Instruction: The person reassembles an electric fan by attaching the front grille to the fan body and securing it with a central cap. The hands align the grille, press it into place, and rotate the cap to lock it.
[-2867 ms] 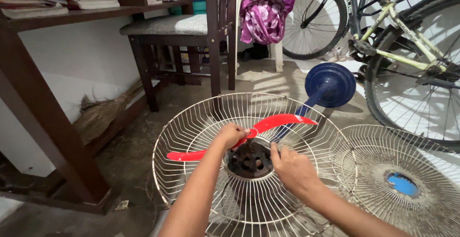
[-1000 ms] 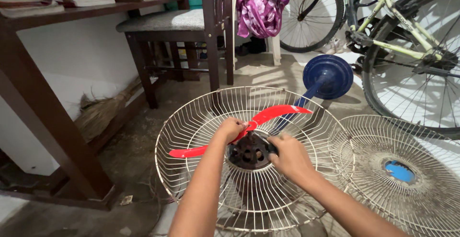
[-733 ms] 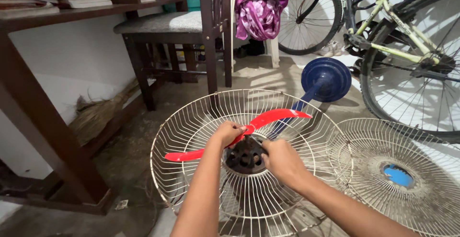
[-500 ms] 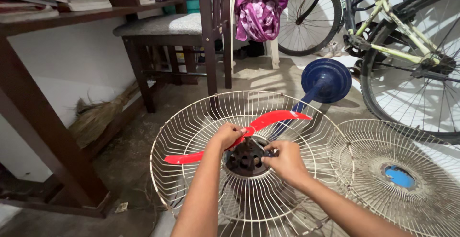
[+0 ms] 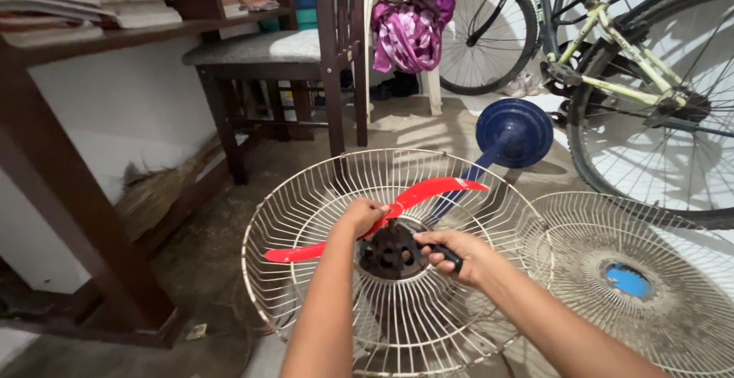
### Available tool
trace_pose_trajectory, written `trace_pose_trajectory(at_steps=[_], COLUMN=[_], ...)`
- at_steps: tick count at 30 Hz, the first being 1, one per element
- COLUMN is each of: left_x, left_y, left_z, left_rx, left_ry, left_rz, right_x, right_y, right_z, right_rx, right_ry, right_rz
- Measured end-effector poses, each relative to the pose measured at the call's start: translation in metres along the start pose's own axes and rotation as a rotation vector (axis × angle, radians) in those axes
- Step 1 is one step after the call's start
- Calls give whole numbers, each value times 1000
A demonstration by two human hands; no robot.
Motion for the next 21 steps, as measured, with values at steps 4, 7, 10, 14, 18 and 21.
trace_pose_trajectory(at_steps=[4, 7, 10, 14, 18, 21], left_x=[-9, -11, -10, -8, -16, -17], left_y=[-13, -23, -27, -28, -26, -27], left_z=[-2, -2, -1, -3, -3, -3], left_rx=[263, 405, 486, 463, 380, 309], left_ry=[-1, -37, -36, -6, -58, -75], left_rz=[61, 93, 126, 123, 104, 107], right_x=[-7, -23, -35, -45, -44, -45], right_y=[13, 21, 14, 7, 1, 4], right_z=[3, -5, -20, -47, -58, -65], right_rx=[-324, -573, -734, -1252, -1462, -1405], right_ry=[-68, -183, -289, -409, -574, -561], right_rz=[30, 89, 169, 507, 455, 504])
Point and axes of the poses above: each hand's wrist, its own x-axis towards the middle knuckle, its own z-axis out of the back of the hand, y = z × x, the point moved 4 cm from there along x, towards the middle knuckle, and after that the axes turned 15 degrees about y, right-handed, at the moved point
